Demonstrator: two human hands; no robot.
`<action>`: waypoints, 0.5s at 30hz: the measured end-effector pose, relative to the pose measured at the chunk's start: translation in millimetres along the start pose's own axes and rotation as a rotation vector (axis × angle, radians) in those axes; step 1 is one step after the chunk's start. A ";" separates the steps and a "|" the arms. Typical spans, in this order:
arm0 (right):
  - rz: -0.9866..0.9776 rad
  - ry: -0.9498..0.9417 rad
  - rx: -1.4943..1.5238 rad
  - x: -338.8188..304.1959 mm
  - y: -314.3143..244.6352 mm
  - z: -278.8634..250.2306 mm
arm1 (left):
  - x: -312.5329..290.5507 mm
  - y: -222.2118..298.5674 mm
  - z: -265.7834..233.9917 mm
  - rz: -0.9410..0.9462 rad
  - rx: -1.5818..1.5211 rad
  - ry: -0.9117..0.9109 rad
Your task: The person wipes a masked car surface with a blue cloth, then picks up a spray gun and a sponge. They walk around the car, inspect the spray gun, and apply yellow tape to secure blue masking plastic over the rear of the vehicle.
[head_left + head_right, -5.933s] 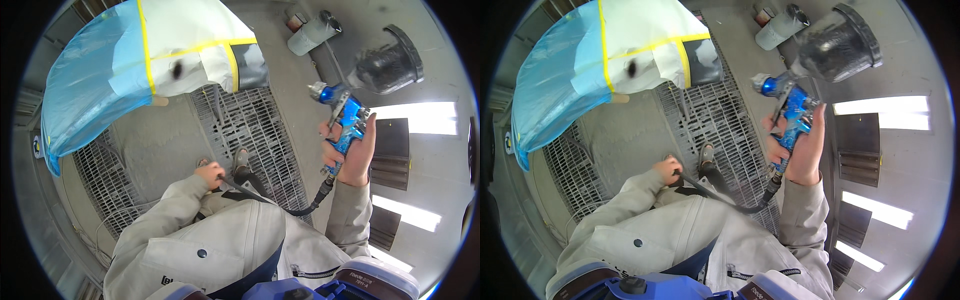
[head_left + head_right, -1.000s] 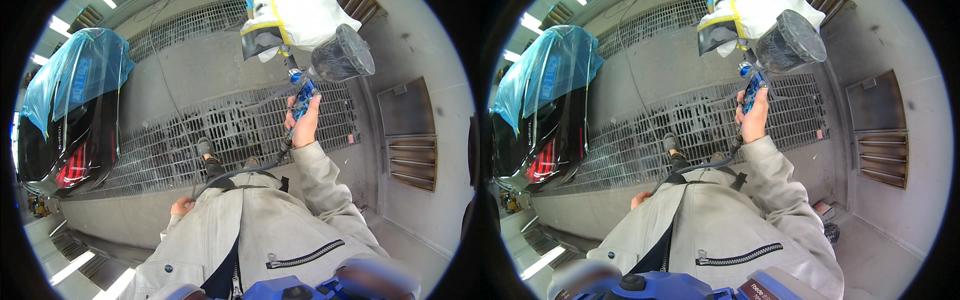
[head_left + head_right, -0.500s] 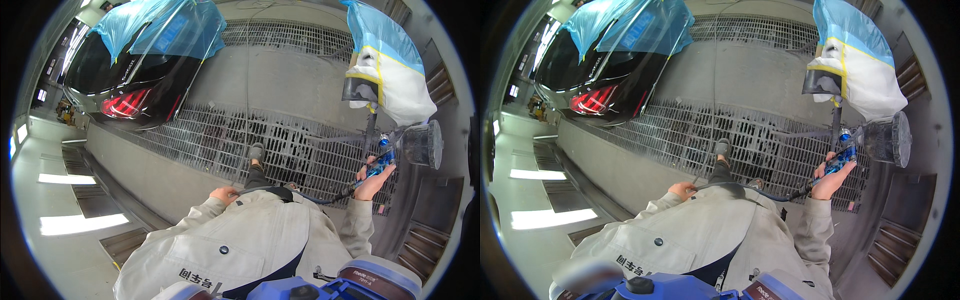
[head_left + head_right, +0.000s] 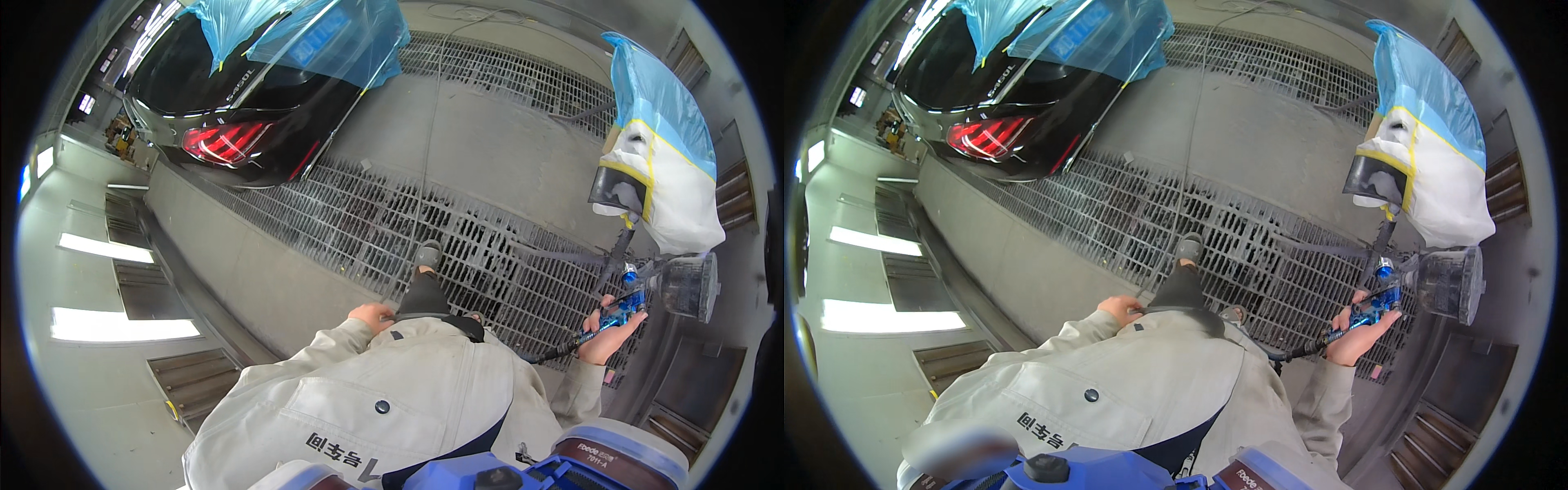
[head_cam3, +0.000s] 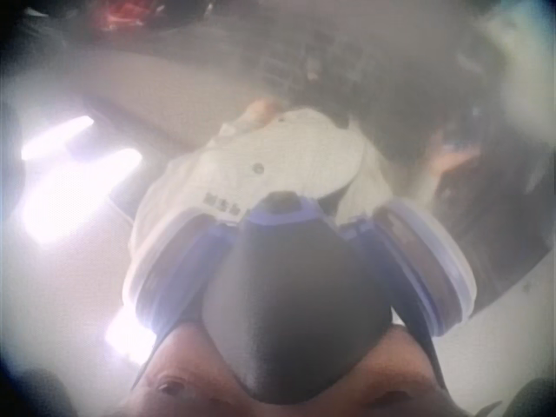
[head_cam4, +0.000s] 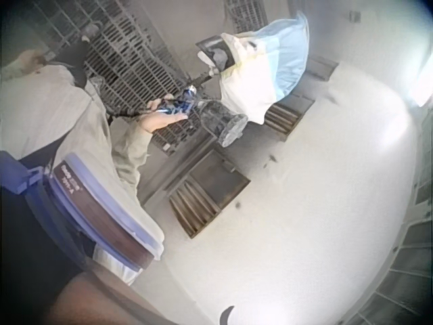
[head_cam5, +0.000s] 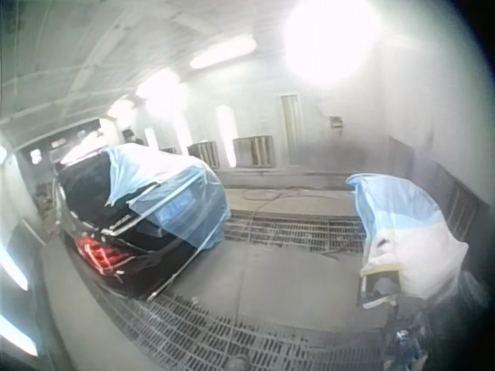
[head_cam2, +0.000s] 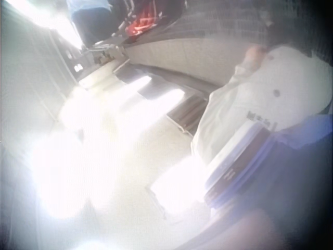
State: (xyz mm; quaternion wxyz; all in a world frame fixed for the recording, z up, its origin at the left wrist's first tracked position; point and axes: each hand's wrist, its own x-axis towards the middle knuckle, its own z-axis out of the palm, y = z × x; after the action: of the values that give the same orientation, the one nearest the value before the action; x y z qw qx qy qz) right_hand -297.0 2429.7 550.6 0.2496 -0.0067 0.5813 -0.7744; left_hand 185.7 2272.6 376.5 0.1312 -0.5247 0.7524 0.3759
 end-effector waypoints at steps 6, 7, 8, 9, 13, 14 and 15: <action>-0.041 0.058 -0.054 -5.4 10.5 25.8 | 12.9 -11.3 -7.6 -0.097 -0.064 -0.038; -0.025 0.080 -0.062 -4.9 11.4 31.1 | 21.3 -13.9 -12.3 -0.089 -0.051 -0.056; -0.045 0.085 -0.065 -4.3 12.4 36.2 | 32.2 -16.3 -18.1 -0.063 -0.042 -0.060; -0.100 0.054 -0.066 -3.3 12.3 40.6 | 43.5 -18.5 -24.9 -0.047 -0.049 -0.074; -0.047 0.132 0.005 3.2 12.5 58.8 | 102.5 -24.2 -67.5 0.107 0.010 -0.075; -0.036 0.161 0.029 5.6 13.3 64.5 | 116.6 -24.7 -78.3 0.135 0.015 -0.072; -0.027 0.139 0.045 7.3 14.7 70.6 | 129.5 -25.5 -88.2 0.159 0.019 -0.074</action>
State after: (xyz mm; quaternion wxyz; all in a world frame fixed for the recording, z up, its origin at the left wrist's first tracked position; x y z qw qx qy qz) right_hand -276.6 2360.6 558.2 0.1982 0.0447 0.5793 -0.7894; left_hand 172.0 2116.8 349.2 0.1334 -0.4479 0.7898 0.3973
